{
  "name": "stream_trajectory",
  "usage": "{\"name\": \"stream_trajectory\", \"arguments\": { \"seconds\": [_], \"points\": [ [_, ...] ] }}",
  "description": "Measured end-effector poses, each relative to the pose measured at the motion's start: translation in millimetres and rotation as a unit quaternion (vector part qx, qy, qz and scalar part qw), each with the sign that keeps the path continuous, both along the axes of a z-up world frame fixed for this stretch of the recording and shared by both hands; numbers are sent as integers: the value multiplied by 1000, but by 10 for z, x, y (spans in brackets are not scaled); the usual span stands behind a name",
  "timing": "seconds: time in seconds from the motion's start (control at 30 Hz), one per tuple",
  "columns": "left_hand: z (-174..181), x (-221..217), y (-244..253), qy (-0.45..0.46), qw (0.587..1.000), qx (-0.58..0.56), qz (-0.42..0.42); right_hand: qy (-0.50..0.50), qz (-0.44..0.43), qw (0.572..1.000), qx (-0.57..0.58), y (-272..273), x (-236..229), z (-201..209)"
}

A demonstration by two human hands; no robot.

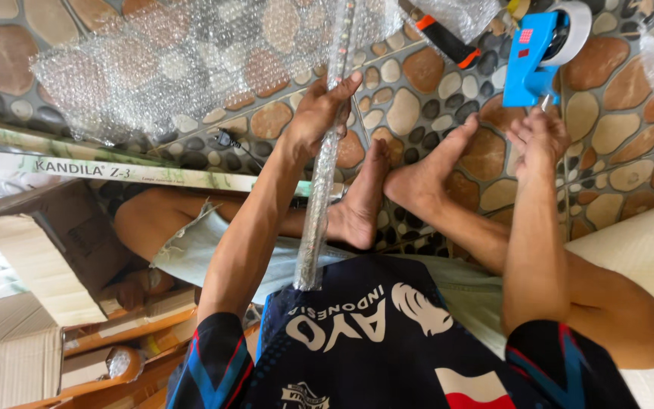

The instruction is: The person sits on the floor and wraps long, thin items in bubble wrap. They use a utility knife to cut the bubble wrap and a tape dispenser to secure the wrapping. The person handles multiple items one by one, wrapping them individually.

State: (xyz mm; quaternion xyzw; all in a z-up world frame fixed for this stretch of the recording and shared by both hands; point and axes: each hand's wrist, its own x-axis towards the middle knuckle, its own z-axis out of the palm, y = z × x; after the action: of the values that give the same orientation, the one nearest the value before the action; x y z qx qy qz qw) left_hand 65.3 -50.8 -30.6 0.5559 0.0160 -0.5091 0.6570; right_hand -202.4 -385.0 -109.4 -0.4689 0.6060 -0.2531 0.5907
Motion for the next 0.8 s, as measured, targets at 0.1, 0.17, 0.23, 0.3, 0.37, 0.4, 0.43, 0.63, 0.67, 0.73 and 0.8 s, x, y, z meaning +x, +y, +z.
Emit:
{"name": "stream_trajectory", "arguments": {
  "seconds": [0.1, 0.17, 0.23, 0.3, 0.37, 0.4, 0.43, 0.63, 0.67, 0.73, 0.8],
  "points": [
    [27, 10, -14, 44, 999, -15, 26, 116, 22, 976, -181, -67, -49, -36],
    [20, -8, -5, 90, 994, -51, 47, 408, 249, 856, -196, -71, -275, 64],
    [102, 41, -65, 44, 997, -34, 44, 291, 271, 904, -156, 371, 33, 406],
    [101, -101, -63, 16, 1000, -7, 21, 185, 276, 938, -94, 1172, 217, 839],
    [43, -82, -206, -3, 995, 37, 93, 100, 457, 883, -33, 2078, 575, 1389],
    [-43, -88, -228, -4, 995, 36, 93, 100, 457, 883, -33, 2341, 521, 1201],
    [-136, -93, -241, 2, 995, 26, 101, 70, 539, 838, -50, 2614, 468, 1006],
    [-236, -215, -86, 152, 975, -115, 115, -89, 558, 824, 45, 2921, 214, 285],
    [-144, -286, -77, 228, 935, -246, 114, -138, 545, 821, 95, 2898, 128, 188],
    [-259, -448, -126, 264, 907, -302, 131, -151, 500, 834, 180, 3173, 457, 1109],
    [-328, -440, -159, 299, 869, -365, 146, -154, 453, 840, 257, 3177, 445, 1406]
  ]
}}
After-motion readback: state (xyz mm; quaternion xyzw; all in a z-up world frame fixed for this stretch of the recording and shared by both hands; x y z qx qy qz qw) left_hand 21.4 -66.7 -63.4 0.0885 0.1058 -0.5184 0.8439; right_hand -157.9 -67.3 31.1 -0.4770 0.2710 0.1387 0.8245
